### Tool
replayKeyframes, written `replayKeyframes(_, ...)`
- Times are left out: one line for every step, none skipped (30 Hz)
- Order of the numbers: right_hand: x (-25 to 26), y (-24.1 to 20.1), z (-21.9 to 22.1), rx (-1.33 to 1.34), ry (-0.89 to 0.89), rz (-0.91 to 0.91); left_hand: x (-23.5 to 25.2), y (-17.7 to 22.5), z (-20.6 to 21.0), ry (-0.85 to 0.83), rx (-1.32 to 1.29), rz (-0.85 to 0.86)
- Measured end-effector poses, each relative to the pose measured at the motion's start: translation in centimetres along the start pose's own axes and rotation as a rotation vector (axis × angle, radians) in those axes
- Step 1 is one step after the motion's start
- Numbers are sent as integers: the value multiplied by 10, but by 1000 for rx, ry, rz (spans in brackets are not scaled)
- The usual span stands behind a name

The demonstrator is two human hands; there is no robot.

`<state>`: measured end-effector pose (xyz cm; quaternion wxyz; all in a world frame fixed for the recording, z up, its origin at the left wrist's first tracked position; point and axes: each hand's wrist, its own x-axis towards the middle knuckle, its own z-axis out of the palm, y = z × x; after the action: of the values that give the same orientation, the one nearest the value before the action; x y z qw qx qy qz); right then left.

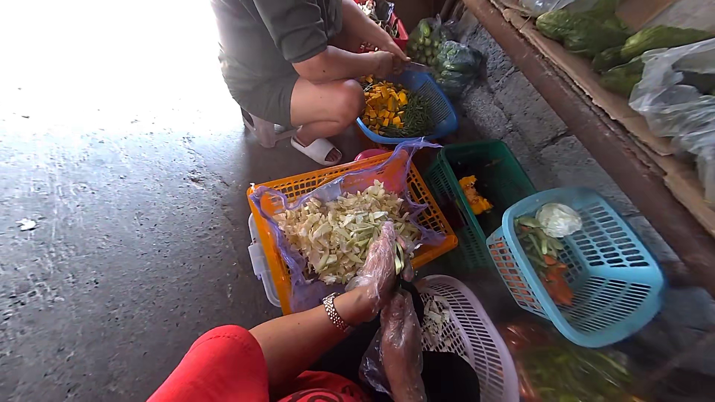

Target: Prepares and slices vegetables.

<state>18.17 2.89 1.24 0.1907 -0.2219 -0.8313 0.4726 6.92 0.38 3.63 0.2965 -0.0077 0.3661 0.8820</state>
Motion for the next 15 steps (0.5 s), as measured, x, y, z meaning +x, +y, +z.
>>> replayKeyframes(0,1,1,-12,9,-8,-2,0,2,9,3,1)
replayKeyframes(0,2,2,-22,16,-15,-4,0,4,30,5,-3)
replayKeyframes(0,3,3,-27,24,-25,-5,2,6,58,9,-9)
replayKeyframes(-1,4,3,-26,31,-39,-7,5,8,75,17,-8)
replayKeyframes(-2,4,2,-20,36,-58,-8,6,10,84,24,-2)
replayKeyframes(-2,5,1,-7,37,-75,-9,8,11,85,27,-3)
replayKeyframes(-3,5,-1,9,35,-87,-9,9,11,86,30,-9)
replayKeyframes(-4,4,-2,9,40,-95,-9,9,11,85,28,-14)
replayKeyframes(-5,2,-4,4,41,-99,-8,8,9,86,27,-14)
replayKeyframes(-5,1,-4,-2,43,-93,-8,7,9,86,32,-14)
replayKeyframes(-5,0,-4,-4,46,-86,-8,6,8,87,42,-5)
replayKeyframes(-5,1,-3,-2,52,-85,-7,5,9,96,50,0)
replayKeyframes(-5,3,-1,2,63,-91,-7,6,10,115,53,-6)
replayKeyframes(-5,4,0,3,70,-93,-7,6,11,134,51,-9)
replayKeyframes(-5,5,2,-1,77,-91,-7,7,12,153,49,-18)
